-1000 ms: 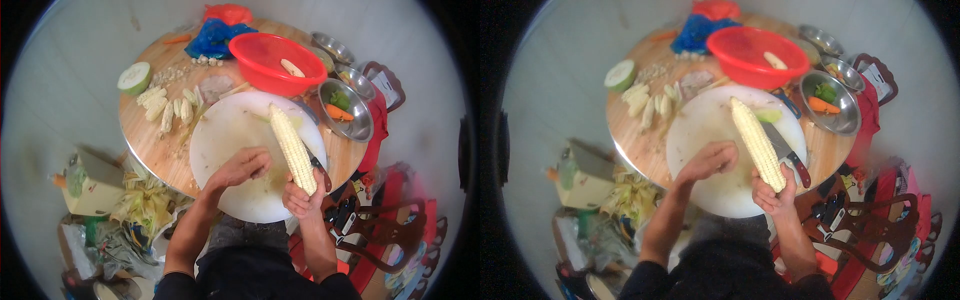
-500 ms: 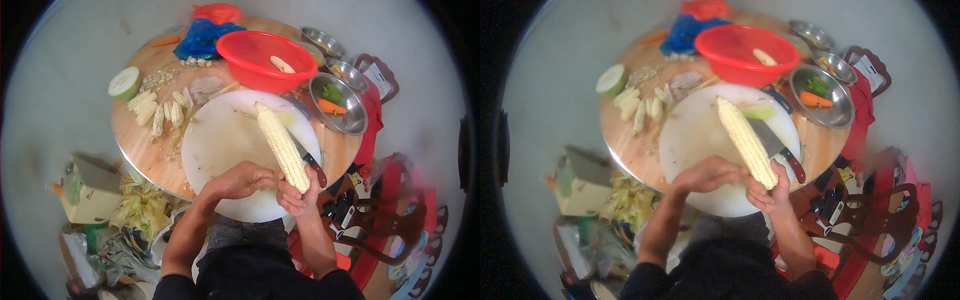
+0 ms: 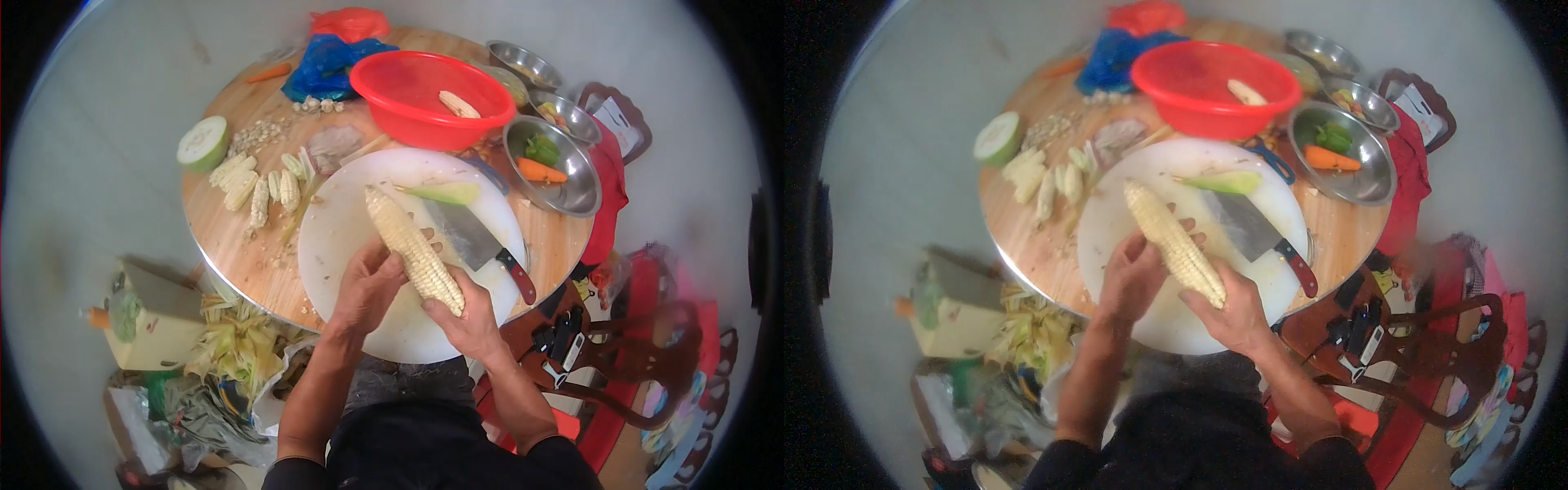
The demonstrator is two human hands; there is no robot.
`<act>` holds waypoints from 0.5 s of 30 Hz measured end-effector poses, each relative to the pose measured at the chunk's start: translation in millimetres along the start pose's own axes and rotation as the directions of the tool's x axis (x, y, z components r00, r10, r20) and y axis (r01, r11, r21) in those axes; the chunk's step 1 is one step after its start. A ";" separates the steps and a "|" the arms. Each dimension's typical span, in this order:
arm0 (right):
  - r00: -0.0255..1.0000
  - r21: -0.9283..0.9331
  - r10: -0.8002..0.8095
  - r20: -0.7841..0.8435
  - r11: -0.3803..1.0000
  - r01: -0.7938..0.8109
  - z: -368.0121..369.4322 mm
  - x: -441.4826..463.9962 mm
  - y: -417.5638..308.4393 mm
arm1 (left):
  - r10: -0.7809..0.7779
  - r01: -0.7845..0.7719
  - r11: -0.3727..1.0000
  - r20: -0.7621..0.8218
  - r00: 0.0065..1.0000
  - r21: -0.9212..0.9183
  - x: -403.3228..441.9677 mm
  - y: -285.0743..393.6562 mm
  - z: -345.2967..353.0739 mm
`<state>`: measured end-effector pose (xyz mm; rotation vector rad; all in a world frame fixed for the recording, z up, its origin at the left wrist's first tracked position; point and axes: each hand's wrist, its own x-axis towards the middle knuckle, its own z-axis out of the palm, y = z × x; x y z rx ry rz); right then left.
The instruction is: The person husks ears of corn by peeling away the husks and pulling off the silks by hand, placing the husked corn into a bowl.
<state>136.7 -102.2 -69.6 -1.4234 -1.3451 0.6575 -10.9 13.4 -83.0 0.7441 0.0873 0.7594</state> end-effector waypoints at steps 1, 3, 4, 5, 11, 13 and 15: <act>1.000 -0.001 -0.002 0.004 1.000 0.002 3.5 2.5 -3.5 | 0.002 0.003 0.999 -0.085 0.996 0.050 0.6 -4.1 4.6; 0.969 -0.295 -0.164 -0.186 0.950 0.104 8.2 8.4 -14.8 | 0.005 0.011 0.995 -0.167 0.986 0.096 1.9 -11.4 9.9; 0.968 -0.298 -0.162 -0.189 0.949 0.100 10.4 7.4 -12.8 | 0.045 -0.040 0.999 -0.190 0.981 0.033 2.8 -15.8 11.0; 0.949 -0.300 -0.190 -0.252 0.948 0.110 13.0 5.6 -7.5 | 0.082 -0.091 0.995 -0.215 0.973 -0.029 3.6 -19.5 12.3; 0.851 -0.242 -0.303 -0.430 0.946 0.215 18.6 10.1 1.9 | 0.114 -0.106 0.993 -0.227 0.967 0.047 -0.2 -25.6 14.3; 0.848 -0.190 -0.292 -0.443 0.955 0.229 15.9 10.4 3.8 | 0.121 -0.093 0.987 -0.226 0.967 0.129 -0.9 -27.8 10.2; 0.879 -0.084 -0.068 -0.471 0.996 0.032 9.3 9.9 6.1 | 0.131 -0.083 0.974 -0.228 0.965 0.210 -2.8 -28.6 6.2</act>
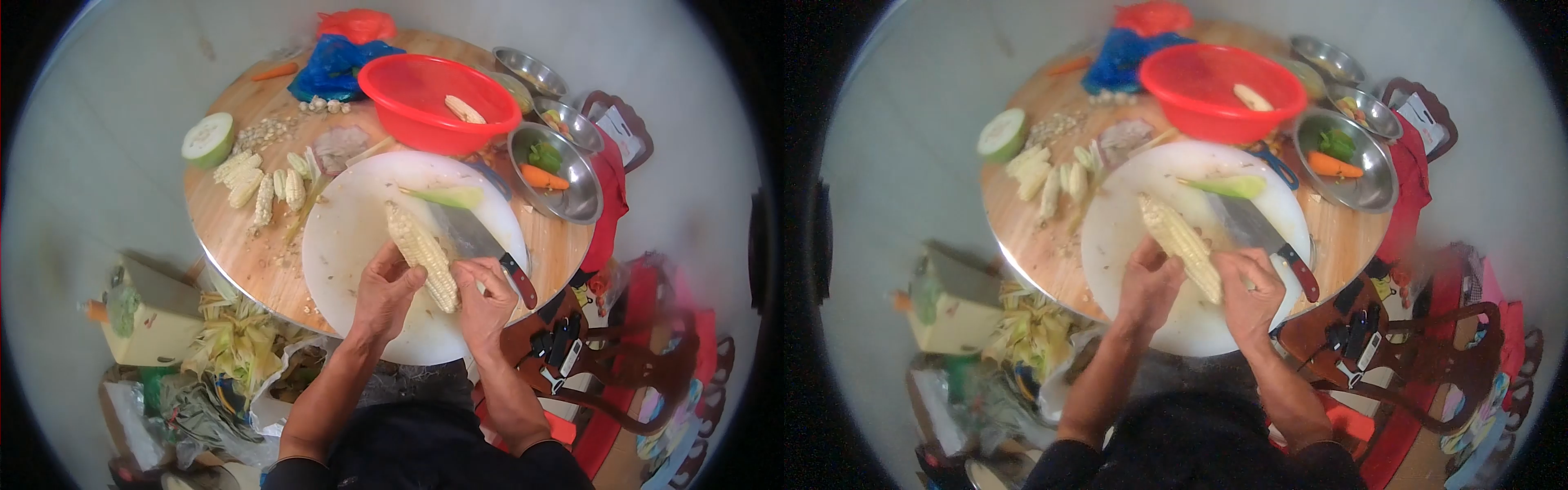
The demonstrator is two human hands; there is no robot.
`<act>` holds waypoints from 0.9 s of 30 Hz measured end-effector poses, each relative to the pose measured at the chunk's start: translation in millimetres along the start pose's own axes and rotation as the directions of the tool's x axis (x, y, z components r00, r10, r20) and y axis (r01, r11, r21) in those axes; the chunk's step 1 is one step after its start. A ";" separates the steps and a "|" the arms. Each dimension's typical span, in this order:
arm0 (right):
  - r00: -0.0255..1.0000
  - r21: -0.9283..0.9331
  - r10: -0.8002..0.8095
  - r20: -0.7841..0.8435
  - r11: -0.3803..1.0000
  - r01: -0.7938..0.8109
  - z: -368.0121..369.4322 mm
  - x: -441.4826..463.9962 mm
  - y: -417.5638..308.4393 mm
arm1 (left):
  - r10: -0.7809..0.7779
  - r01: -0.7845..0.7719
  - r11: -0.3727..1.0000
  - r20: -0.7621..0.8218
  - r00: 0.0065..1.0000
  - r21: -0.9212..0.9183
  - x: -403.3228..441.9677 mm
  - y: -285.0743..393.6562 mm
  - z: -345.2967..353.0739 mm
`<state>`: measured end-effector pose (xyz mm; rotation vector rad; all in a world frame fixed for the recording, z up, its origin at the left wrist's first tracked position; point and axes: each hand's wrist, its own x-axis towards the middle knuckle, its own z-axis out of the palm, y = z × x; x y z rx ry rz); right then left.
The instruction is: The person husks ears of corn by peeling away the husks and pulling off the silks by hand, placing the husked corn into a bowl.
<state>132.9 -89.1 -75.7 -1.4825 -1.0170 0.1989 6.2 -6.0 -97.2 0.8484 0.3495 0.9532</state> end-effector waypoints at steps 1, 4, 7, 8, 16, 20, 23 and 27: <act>1.000 0.002 -0.002 0.004 1.000 0.002 -2.6 2.0 7.1 | -0.014 0.014 0.998 -0.001 1.000 -0.062 -1.5 -0.1 -1.7; 0.983 0.053 0.182 -0.035 0.982 -0.180 -3.0 11.0 23.4 | -0.041 0.041 0.984 0.003 0.999 -0.172 -1.3 2.7 -3.0; 0.983 0.114 0.181 -0.010 0.977 -0.179 3.8 11.5 7.3 | -0.080 0.079 0.964 0.007 0.997 -0.253 -3.3 3.2 -1.1; 0.999 -0.002 0.048 0.013 0.999 -0.048 7.6 11.4 -11.2 | -0.095 0.093 0.954 0.008 0.995 -0.285 -3.1 2.8 -0.1; 0.903 -0.423 -0.347 0.252 0.800 0.425 13.0 25.9 5.0 | -0.143 0.131 0.948 -0.019 0.990 -0.291 -8.4 -4.5 -0.2; 0.975 -0.412 -0.105 0.196 0.893 0.178 7.7 41.0 5.7 | -0.181 0.180 0.938 0.024 0.983 -0.295 -9.0 -0.9 -3.7; 0.966 -0.392 -0.084 0.245 0.902 0.178 7.1 47.6 -22.4 | -0.163 0.173 0.946 0.057 0.985 -0.275 -6.2 -7.0 -6.3; 0.915 -0.438 -0.306 0.262 0.807 0.396 20.1 53.6 -22.4 | -0.203 0.180 0.954 -0.077 0.976 -0.239 -7.2 2.4 13.1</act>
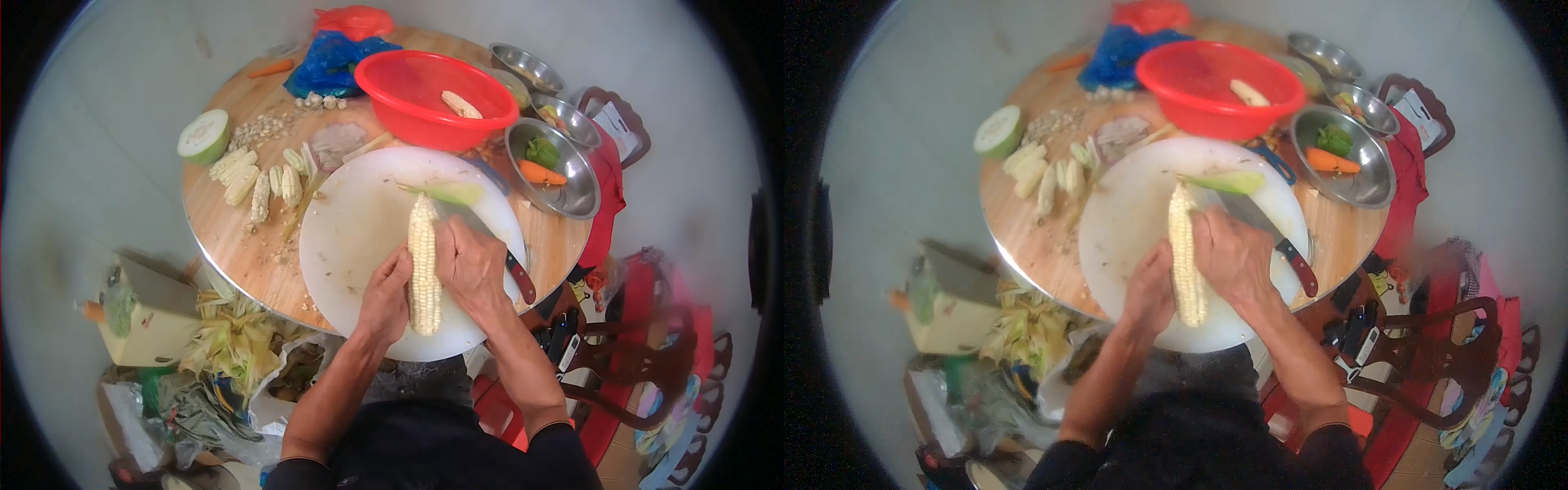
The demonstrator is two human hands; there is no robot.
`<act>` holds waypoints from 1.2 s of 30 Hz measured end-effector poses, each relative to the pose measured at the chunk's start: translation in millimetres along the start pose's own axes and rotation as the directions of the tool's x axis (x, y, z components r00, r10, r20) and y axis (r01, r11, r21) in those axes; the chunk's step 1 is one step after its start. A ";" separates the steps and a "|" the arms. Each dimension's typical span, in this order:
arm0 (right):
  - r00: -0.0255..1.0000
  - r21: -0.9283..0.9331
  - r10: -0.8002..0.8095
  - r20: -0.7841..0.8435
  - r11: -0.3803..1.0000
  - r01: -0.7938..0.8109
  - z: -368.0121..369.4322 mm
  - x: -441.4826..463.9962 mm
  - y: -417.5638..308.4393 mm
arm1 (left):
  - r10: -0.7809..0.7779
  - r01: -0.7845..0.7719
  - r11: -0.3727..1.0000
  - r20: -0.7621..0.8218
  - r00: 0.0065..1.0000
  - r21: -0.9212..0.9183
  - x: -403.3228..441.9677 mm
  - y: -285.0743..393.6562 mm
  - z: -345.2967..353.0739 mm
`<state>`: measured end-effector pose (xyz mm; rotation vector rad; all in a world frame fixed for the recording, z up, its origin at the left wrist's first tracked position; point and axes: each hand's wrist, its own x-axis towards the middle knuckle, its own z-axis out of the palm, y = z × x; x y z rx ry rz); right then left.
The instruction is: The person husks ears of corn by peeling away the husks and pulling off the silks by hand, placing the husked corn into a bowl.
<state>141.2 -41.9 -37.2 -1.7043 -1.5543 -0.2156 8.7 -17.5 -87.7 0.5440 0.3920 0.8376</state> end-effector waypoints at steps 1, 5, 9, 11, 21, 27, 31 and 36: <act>1.000 0.002 -0.001 0.003 1.000 0.001 0.1 -0.6 1.0 | 0.002 -0.002 1.000 -0.012 1.000 0.004 -0.5 1.8 0.6; 0.952 0.080 -0.291 0.093 0.955 0.284 -0.3 -25.4 11.4 | -0.009 0.005 0.997 -0.053 0.999 -0.077 0.5 10.2 -7.5; 0.951 0.142 -0.175 0.256 0.980 0.142 -13.0 -53.7 14.3 | 0.026 -0.026 0.999 0.013 1.000 -0.035 7.3 24.5 -24.4; 0.967 0.194 -0.036 0.251 0.981 -0.014 -9.4 -58.5 16.1 | 0.025 -0.025 1.000 -0.066 0.997 0.011 10.1 23.8 -23.6; 0.977 0.089 -0.145 0.154 0.987 0.132 8.0 -38.3 5.9 | 0.085 -0.086 0.996 -0.069 0.994 -0.014 9.4 13.1 -17.0; 0.989 0.164 0.044 0.141 0.984 -0.067 7.4 -43.6 12.7 | -0.003 0.010 0.990 0.051 0.999 -0.143 8.0 19.6 -21.1; 0.975 0.000 -0.060 0.212 0.998 0.062 -5.2 -34.0 -12.2 | 0.049 -0.050 0.991 -0.006 0.999 -0.120 13.0 10.5 -14.8; 0.974 -0.087 -0.088 0.207 0.990 0.108 11.1 -34.9 16.9 | 0.101 -0.107 0.987 -0.056 0.993 -0.120 11.3 13.3 -10.4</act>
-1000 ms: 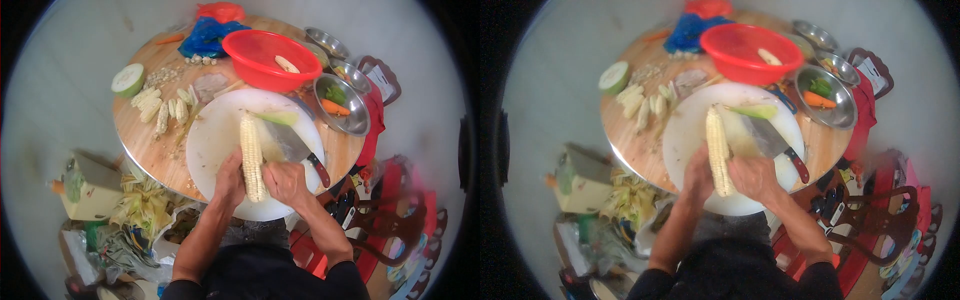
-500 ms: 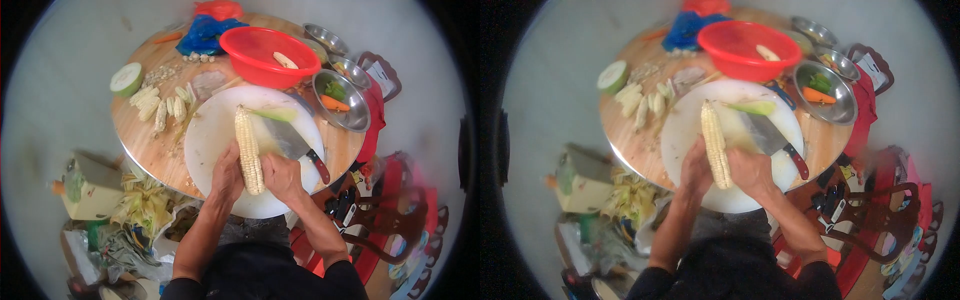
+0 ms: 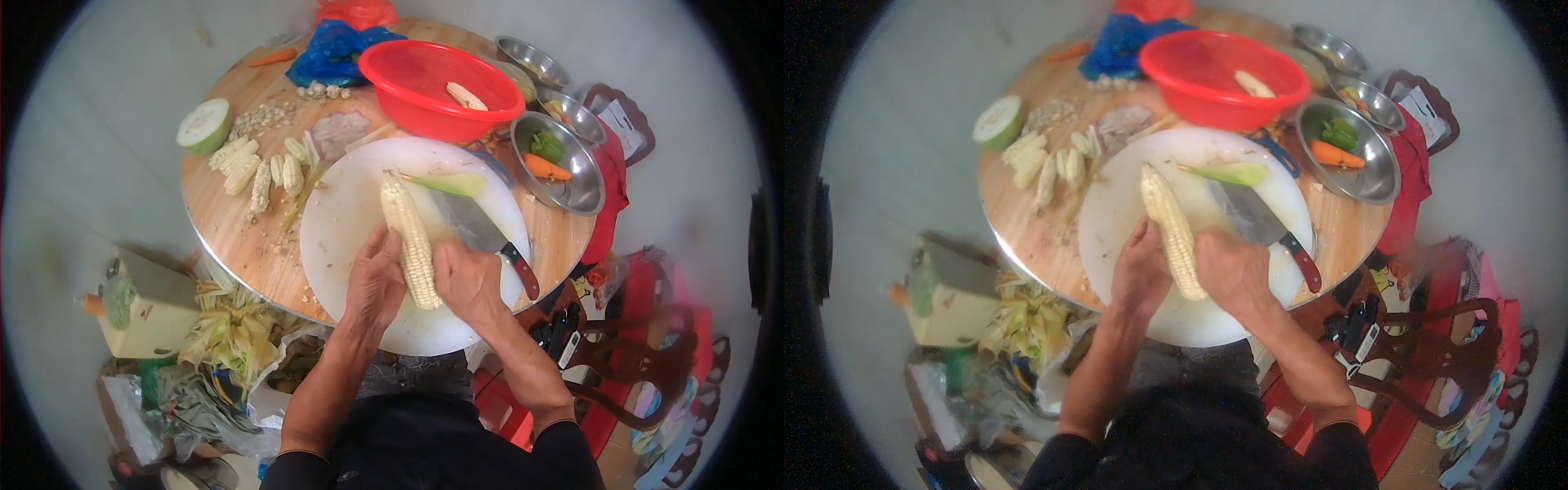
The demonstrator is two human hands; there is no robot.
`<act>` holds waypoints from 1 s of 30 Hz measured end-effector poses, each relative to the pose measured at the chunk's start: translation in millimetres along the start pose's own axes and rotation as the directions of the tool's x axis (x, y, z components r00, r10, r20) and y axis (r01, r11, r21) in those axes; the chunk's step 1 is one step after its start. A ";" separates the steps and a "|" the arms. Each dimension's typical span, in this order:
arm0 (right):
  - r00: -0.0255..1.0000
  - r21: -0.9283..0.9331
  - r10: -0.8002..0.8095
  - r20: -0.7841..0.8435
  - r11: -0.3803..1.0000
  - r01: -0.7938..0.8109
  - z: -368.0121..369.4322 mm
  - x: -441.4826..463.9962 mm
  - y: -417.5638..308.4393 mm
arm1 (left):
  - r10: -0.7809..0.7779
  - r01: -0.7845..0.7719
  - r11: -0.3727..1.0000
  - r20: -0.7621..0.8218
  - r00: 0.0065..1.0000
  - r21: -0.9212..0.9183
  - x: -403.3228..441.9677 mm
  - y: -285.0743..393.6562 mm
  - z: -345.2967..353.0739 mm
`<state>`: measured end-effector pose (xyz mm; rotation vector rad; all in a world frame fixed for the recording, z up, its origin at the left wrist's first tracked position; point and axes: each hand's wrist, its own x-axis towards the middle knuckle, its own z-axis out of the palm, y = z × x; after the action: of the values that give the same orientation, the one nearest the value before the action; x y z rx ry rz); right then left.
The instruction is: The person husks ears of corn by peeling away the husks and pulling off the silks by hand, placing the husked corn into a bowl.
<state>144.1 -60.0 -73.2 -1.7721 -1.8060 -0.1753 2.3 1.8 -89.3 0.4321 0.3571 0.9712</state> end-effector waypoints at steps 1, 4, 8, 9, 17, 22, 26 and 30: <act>1.000 0.000 -0.003 0.001 1.000 0.003 2.9 -2.6 10.6 | -0.028 0.028 1.000 0.034 0.999 0.000 0.2 1.8 -4.1; 0.963 0.119 0.271 0.004 0.956 -0.269 1.5 -4.7 27.7 | -0.047 0.048 0.999 0.060 0.997 -0.009 4.0 4.2 -13.3; 0.951 0.377 0.256 0.175 0.874 -0.305 -25.2 -5.2 3.8 | -0.074 0.079 0.994 0.069 0.995 -0.077 8.8 1.7 -17.0; 0.963 0.324 0.199 0.184 0.912 -0.250 -26.6 -4.7 -4.7 | -0.081 0.087 0.993 0.071 0.994 -0.076 9.5 -1.1 -18.3; 0.964 0.348 0.256 0.072 0.899 -0.265 -1.7 -7.3 15.7 | -0.185 0.184 0.983 -0.098 0.978 -0.020 2.8 3.9 -2.5; 0.938 0.476 0.338 0.079 0.813 -0.334 -19.9 14.7 -5.5 | -0.231 0.239 0.966 -0.087 0.969 0.102 3.8 -2.8 -14.2; 0.979 0.283 0.190 0.070 0.937 -0.202 -19.2 28.0 -15.6 | -0.210 0.215 0.976 -0.137 0.968 0.019 3.4 -11.4 -2.3; 0.969 0.357 0.243 0.041 0.902 -0.241 -5.6 28.6 2.4 | -0.188 0.196 0.972 -0.073 0.979 0.126 -5.8 -3.0 -5.2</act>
<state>150.0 -37.6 -55.3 -1.7031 -1.4805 0.2388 -1.1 -3.6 -94.7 0.4798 0.5113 0.7749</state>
